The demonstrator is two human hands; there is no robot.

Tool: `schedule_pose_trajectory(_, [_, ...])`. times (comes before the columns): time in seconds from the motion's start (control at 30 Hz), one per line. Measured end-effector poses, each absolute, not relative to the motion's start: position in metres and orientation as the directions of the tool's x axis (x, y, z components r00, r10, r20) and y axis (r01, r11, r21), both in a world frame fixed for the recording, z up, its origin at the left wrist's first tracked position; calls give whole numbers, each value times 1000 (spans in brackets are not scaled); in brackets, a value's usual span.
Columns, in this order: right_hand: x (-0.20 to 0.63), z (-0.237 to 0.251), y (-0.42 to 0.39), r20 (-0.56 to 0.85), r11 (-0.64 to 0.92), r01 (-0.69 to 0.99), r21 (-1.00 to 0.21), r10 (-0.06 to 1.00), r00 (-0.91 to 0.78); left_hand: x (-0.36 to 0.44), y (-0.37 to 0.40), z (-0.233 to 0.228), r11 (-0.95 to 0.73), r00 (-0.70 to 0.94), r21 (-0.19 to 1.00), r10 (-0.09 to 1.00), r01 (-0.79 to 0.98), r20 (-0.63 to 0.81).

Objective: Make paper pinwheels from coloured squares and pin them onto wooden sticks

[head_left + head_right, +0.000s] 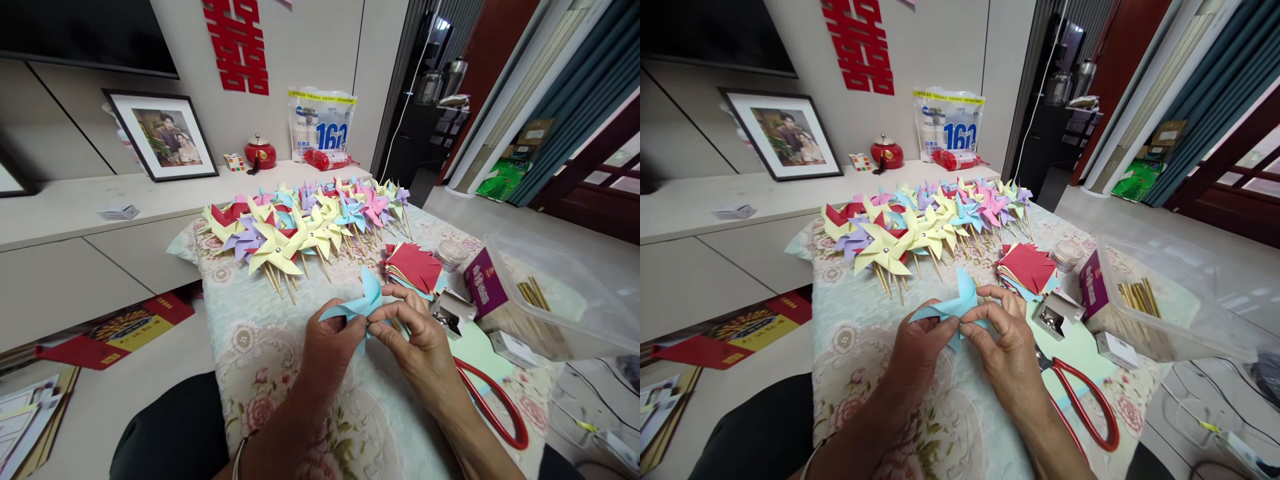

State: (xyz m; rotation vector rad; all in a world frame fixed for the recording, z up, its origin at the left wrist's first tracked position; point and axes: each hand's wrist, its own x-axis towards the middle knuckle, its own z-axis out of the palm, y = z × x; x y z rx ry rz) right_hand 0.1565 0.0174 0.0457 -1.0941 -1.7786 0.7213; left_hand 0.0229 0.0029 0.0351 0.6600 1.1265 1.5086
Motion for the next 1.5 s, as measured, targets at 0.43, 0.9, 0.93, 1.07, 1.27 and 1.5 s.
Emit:
schedule_pose_trajectory(0.43, [158, 48, 16, 393, 470, 447, -761, 883, -259, 22, 2, 32, 39, -254, 915, 955, -401, -152])
schedule_pose_trajectory(0.9, [158, 52, 16, 296, 376, 360, -854, 919, -259, 23, -1, 38, 34, -248, 936, 960, -350, -127])
schedule_pose_trajectory(0.93, [158, 53, 16, 298, 378, 362, -853, 919, -258, 23, -1, 39, 34, -248, 936, 960, -349, -128])
schedule_pose_trajectory(1.07, [156, 55, 13, 318, 404, 402, -822, 910, -265, 24, -1, 41, 33, -263, 939, 956, -342, -129])
schedule_pose_trajectory(1.27, [153, 56, 10, 373, 447, 460, -767, 895, -246, 24, -2, 44, 34, -263, 935, 956, -352, -133])
schedule_pose_trajectory(1.5, [153, 53, 9, 368, 433, 431, -792, 901, -229, 25, -2, 43, 1, -290, 945, 952, -327, -102])
